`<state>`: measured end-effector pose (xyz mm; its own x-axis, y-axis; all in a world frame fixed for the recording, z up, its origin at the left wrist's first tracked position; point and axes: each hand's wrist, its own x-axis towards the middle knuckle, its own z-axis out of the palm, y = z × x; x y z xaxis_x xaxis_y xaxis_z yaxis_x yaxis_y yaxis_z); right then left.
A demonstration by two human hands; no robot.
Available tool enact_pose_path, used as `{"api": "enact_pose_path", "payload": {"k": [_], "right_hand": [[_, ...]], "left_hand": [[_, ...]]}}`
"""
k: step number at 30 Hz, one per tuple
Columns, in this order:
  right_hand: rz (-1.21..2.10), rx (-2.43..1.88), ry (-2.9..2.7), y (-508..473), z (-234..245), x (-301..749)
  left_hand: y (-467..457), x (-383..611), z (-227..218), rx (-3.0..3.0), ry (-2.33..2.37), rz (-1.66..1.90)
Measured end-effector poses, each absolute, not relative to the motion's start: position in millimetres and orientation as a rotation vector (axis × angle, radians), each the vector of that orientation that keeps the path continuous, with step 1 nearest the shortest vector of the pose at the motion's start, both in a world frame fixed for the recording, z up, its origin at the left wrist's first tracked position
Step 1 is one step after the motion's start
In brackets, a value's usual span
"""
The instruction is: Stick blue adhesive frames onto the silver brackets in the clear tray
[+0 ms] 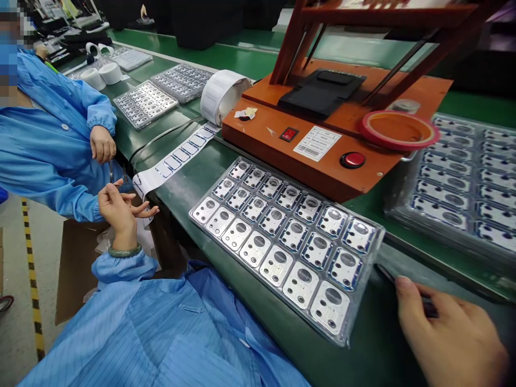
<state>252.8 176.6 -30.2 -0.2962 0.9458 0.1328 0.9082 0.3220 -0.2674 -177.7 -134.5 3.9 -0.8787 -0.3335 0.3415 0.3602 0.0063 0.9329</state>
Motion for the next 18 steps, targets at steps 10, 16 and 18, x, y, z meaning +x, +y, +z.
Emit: {"api": "enact_pose_path", "payload": {"k": [10, 16, 18], "right_hand": [[0.234, -1.501, -2.292, 177.9, -33.8, 254.7], [0.11, -1.332, -2.353, 186.9, -36.5, 257.7], [-0.005, -1.139, -2.346, 186.5, -24.3, 247.9]], "left_hand": [[-125.8, -171.2, 1.1, 0.001, -1.823, -2.152], [-108.6, -151.7, 11.4, -0.067, -1.758, -2.287], [-96.7, -138.4, 14.3, -0.133, -1.739, -2.38]]}}
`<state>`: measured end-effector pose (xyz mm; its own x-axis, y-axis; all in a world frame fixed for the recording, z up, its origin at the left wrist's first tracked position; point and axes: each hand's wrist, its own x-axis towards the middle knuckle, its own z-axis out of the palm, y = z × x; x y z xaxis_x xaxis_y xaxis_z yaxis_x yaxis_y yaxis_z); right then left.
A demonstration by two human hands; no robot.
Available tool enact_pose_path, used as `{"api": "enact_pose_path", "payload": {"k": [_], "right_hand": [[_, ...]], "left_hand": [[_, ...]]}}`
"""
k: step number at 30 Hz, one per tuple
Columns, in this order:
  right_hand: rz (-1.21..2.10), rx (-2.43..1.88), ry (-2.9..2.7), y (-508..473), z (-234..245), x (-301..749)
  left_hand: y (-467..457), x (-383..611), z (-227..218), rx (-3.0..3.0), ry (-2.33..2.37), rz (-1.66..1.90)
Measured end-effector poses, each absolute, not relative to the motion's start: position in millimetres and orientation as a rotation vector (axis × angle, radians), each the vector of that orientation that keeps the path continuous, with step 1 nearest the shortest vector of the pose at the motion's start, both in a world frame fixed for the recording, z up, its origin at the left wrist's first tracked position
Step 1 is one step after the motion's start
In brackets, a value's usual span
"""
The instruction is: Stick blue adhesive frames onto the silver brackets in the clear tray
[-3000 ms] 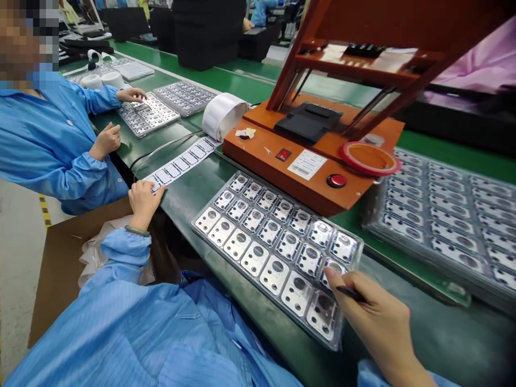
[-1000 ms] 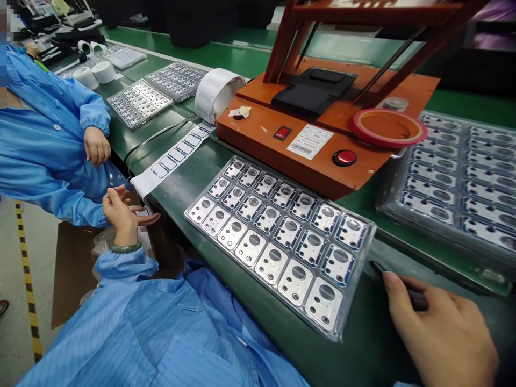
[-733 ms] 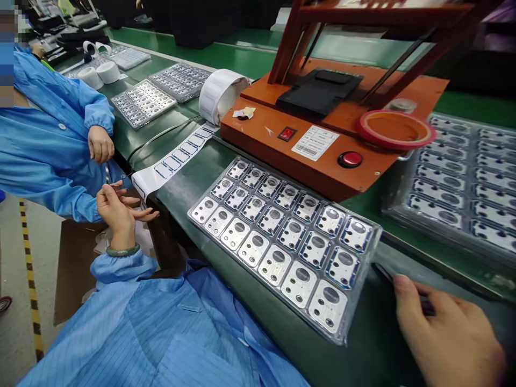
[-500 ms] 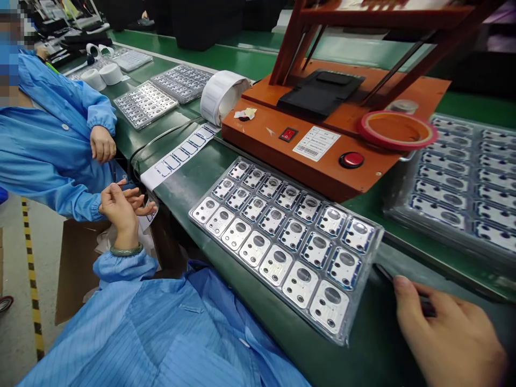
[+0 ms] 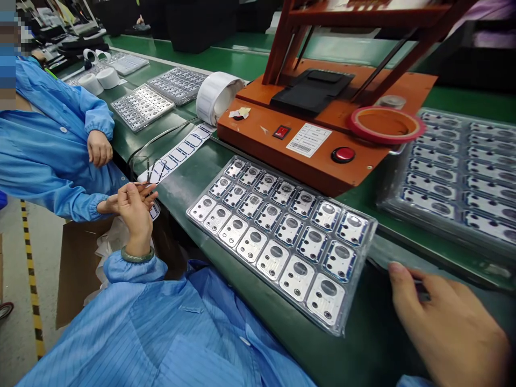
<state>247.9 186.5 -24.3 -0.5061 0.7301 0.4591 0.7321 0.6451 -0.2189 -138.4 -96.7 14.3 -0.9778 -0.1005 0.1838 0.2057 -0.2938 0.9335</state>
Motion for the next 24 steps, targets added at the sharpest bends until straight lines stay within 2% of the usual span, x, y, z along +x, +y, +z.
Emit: {"api": "enact_pose_path", "payload": {"k": [3, 6, 9, 15, 24], "right_hand": [[-0.128, -0.686, -2.297, 171.0, 5.4, 217.8], [0.006, -0.284, -2.334, 138.5, 35.0, 177.6], [0.156, -0.083, -2.294, 104.4, 52.1, 141.4], [0.139, -0.098, -2.208, 74.3, 57.7, 110.5], [0.157, -0.207, -2.266, 71.3, 46.4, 113.2]], "left_hand": [[-72.2, -107.5, 20.1, -0.26, -1.727, -2.598], [-46.4, -68.6, 28.2, -0.32, -1.744, -2.843], [-28.9, -33.2, 36.7, -0.404, -1.751, -2.98], [-21.3, 6.7, 40.4, -0.535, -1.78, -3.002], [-19.6, 22.9, 29.7, -0.65, -1.886, -2.77]]}}
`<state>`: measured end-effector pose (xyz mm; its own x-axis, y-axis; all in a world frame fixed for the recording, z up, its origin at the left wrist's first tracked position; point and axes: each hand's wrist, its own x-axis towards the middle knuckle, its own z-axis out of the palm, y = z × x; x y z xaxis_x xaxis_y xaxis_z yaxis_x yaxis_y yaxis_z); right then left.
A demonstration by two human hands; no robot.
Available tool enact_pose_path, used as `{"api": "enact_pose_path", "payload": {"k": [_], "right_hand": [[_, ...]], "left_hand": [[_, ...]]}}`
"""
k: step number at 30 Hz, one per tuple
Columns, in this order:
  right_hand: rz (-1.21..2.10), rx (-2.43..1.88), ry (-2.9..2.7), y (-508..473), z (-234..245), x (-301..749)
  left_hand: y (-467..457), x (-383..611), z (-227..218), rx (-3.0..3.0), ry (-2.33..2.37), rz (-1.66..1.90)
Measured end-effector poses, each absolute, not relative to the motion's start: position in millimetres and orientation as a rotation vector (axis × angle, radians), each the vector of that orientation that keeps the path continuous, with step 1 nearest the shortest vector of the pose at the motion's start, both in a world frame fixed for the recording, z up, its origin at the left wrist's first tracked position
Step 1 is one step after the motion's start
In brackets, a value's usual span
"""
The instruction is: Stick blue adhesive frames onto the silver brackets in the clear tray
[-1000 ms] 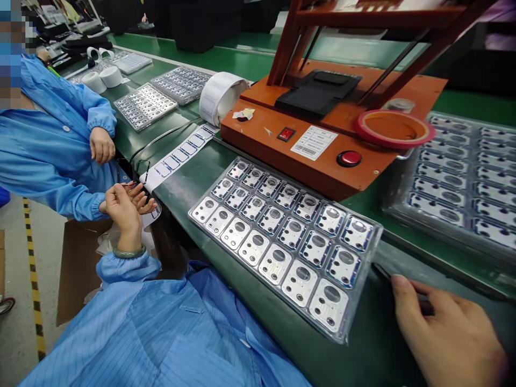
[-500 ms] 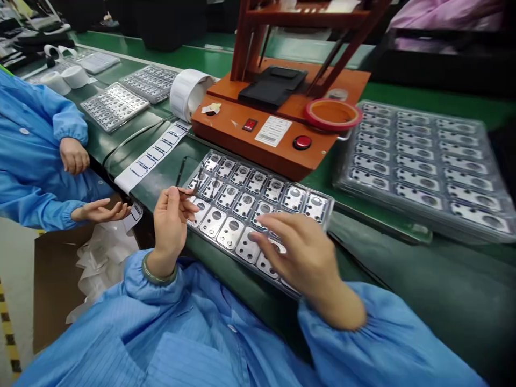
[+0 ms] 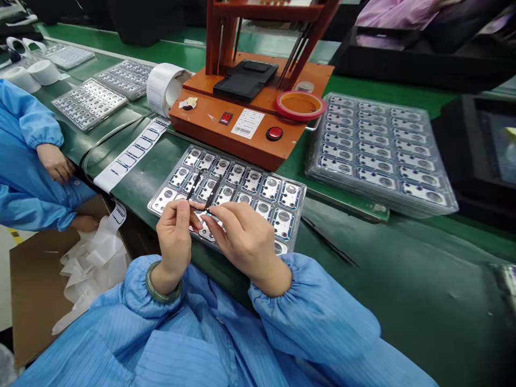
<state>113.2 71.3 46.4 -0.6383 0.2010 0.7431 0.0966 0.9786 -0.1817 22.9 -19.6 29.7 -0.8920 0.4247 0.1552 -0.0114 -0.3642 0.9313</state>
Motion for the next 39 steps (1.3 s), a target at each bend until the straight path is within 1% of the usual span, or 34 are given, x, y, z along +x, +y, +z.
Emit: {"api": "enact_pose_path", "payload": {"k": [12, 22, 25, 29, 34, 39], "right_hand": [[0.099, -0.203, -2.293, 71.4, 41.0, 114.7], [0.316, -0.285, -2.179, 74.7, 35.5, 112.8], [0.463, -0.35, -2.131, 75.8, 35.4, 113.0], [0.728, -0.543, -2.025, 79.6, 36.5, 113.2], [1.197, -0.725, -1.791, 89.0, 35.7, 110.9], [1.676, -0.742, -1.455, 94.7, 37.4, 107.9]], "left_hand": [[-20.0, 24.6, 16.4, 0.576, 1.645, 2.297], [-16.8, 28.3, 15.2, 0.501, 1.569, 2.285], [-15.4, 28.1, 15.4, 0.457, 1.57, 2.308], [-14.4, 24.3, 17.6, 0.359, 1.479, 2.356], [-15.4, 22.1, 20.9, 0.364, 1.305, 2.327], [-15.6, 26.2, 20.7, 0.364, 1.176, 2.166]]}}
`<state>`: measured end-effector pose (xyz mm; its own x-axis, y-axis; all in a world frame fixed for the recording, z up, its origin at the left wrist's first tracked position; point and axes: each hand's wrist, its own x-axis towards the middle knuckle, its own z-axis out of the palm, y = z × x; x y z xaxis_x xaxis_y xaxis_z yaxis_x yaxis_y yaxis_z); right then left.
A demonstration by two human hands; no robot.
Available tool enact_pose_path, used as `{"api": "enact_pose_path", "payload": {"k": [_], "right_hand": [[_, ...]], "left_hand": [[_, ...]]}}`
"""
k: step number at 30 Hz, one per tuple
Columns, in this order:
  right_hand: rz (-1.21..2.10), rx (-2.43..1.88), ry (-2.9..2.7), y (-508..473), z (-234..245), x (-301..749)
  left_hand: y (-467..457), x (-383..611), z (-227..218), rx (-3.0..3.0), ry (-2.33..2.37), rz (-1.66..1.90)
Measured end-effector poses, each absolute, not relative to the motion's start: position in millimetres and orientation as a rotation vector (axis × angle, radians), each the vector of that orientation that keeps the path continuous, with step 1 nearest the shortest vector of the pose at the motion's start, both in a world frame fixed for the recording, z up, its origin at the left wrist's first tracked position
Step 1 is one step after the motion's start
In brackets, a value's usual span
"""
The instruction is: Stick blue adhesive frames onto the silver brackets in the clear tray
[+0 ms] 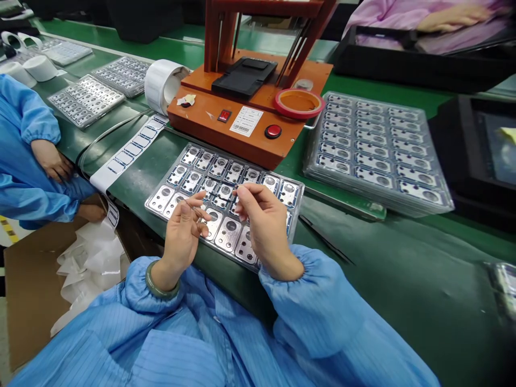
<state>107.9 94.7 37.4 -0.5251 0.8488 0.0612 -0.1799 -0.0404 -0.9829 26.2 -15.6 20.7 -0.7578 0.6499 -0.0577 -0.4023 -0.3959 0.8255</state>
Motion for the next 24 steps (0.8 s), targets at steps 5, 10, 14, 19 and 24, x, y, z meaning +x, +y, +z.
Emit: {"api": "enact_pose_path", "payload": {"k": [5, 10, 14, 19, 24], "right_hand": [[2.038, -0.683, -1.33, 89.0, 38.8, 107.3], [2.046, -0.61, -1.461, 84.4, 32.2, 106.9], [1.813, -0.609, -1.711, 87.4, 27.8, 108.0], [1.286, -0.636, -2.008, 93.7, 27.6, 109.9], [1.167, -0.689, -1.97, 98.1, 27.1, 111.3]], "left_hand": [[-13.4, 30.5, 21.1, 0.333, 1.121, 2.073], [-12.8, 32.3, 17.0, 0.355, 1.219, 2.119], [-14.0, 31.2, 14.0, 0.368, 1.395, 2.151], [-16.5, 29.7, 14.2, 0.424, 1.526, 2.126], [-17.2, 28.4, 12.8, 0.431, 1.581, 2.138]]}}
